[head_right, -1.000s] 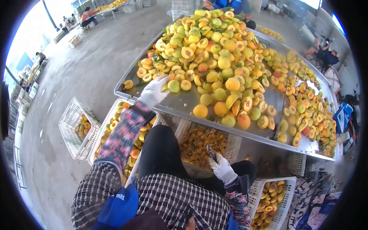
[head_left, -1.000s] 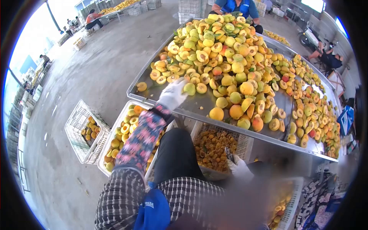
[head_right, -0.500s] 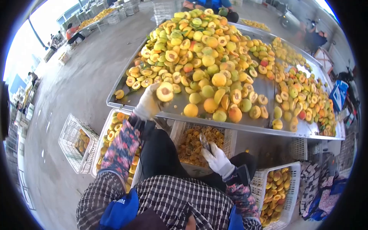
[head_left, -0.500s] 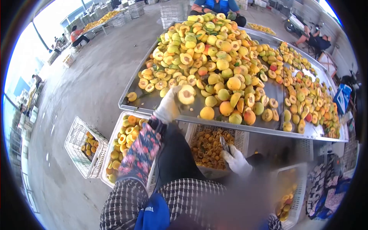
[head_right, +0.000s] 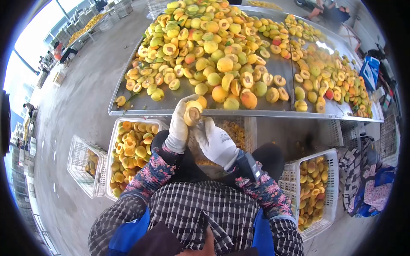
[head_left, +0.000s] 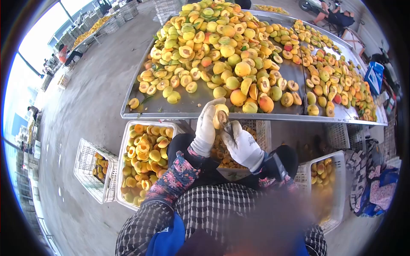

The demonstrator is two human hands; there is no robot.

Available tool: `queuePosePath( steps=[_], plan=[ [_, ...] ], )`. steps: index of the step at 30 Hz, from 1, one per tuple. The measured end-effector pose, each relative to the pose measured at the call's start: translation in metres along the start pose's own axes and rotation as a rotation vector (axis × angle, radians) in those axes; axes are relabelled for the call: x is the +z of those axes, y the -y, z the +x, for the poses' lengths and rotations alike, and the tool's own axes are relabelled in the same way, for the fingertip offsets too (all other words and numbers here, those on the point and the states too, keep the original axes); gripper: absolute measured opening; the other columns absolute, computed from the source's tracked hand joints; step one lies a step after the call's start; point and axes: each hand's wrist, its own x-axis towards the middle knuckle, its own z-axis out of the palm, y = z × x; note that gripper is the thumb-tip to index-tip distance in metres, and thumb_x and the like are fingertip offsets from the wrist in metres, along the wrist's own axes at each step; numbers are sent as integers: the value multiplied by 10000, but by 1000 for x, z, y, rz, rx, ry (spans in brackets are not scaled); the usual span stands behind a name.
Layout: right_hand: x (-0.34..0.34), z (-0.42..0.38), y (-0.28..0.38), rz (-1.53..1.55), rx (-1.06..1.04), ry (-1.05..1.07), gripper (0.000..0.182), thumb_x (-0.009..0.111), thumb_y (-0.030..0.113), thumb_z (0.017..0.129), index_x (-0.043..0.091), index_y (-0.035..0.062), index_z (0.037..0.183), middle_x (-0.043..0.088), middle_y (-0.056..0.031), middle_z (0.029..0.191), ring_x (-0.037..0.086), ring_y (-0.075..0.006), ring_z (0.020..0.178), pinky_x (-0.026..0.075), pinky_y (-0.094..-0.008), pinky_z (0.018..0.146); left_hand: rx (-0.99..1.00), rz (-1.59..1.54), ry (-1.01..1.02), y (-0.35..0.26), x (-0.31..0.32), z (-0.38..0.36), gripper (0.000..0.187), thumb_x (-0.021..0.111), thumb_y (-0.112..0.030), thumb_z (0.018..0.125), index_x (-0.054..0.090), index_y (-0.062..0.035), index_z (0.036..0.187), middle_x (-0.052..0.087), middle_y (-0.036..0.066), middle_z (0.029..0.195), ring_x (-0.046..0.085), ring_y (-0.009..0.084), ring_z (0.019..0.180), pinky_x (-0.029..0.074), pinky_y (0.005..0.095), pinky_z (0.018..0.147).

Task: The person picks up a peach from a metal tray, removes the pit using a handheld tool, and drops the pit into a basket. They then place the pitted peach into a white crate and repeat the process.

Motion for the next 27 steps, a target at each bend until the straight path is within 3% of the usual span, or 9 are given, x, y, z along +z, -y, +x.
queuePosePath(
  steps=[4, 7, 10, 14, 17, 19, 20, 24, 27],
  plan=[
    [0, -2, -10, 110, 34, 59, 294, 567, 144, 916, 439, -20, 1123, 610, -222, 764, 592, -438, 668, 434, -489, 550, 83, 83, -40, -5, 9, -7, 475, 354, -382, 1014, 541, 5, 1217, 619, 106, 1073, 587, 165, 974, 483, 290, 864],
    [-2, -2, -16, -56, 47, 122, 306, 577, 147, 906, 428, -16, 1117, 606, -228, 754, 596, -442, 674, 437, -493, 552, 88, 154, -63, -3, 7, -9, 455, 348, -362, 1016, 565, 6, 1173, 624, 103, 1048, 600, 162, 921, 493, 279, 833],
    [-4, -4, -19, -129, 63, 182, 298, 593, 158, 894, 426, -4, 1080, 604, -240, 740, 600, -446, 694, 447, -489, 565, -9, 151, -25, 4, -4, -8, 485, 322, -389, 1025, 581, 6, 1135, 637, 98, 992, 617, 162, 852, 510, 269, 785],
    [-7, -8, -24, -104, 47, 220, 294, 602, 173, 890, 432, 2, 1057, 605, -243, 728, 594, -456, 682, 453, -492, 570, -342, 60, 114, -2, -18, -2, 511, 325, -388, 1036, 602, 32, 1123, 645, 71, 942, 598, 137, 885, 469, 262, 828],
    [-8, -6, -27, -12, 127, 236, 328, 558, 191, 913, 465, -15, 1151, 630, -263, 771, 617, -441, 733, 468, -498, 613, -429, -5, -5, -18, -1, -4, 528, 318, -406, 1041, 592, 34, 1144, 647, 73, 947, 604, 158, 896, 473, 282, 843],
    [4, -7, -28, 37, 49, 116, 309, 549, 172, 915, 475, -8, 1156, 630, -272, 821, 618, -436, 783, 466, -490, 636, -9, -328, -322, 8, 26, -14, 530, 323, -413, 1040, 587, 34, 1142, 649, 78, 952, 609, 183, 915, 476, 306, 866],
    [10, -7, -28, 61, 7, 54, 301, 544, 163, 917, 480, -4, 1159, 631, -276, 846, 618, -434, 808, 465, -486, 648, 242, -167, -364, 10, 40, -18, 514, 330, -398, 1040, 600, 37, 1092, 653, 93, 948, 619, 199, 900, 491, 312, 848],
    [9, -15, -33, -61, -169, 193, 310, 521, 183, 951, 493, -9, 1193, 627, -248, 902, 616, -407, 847, 475, -445, 712, -105, -120, -271, -7, 18, -15, 544, 325, -415, 1035, 619, 38, 963, 664, 130, 866, 643, 212, 742, 527, 292, 705],
    [-7, -17, -18, 180, 226, 290, 319, 518, 197, 960, 493, -13, 1200, 627, -225, 898, 610, -403, 843, 478, -436, 726, -315, -76, -143, -13, 8, -14, 591, 321, -501, 1016, 595, 22, 980, 642, 146, 881, 647, 234, 761, 544, 317, 679]
  ],
)
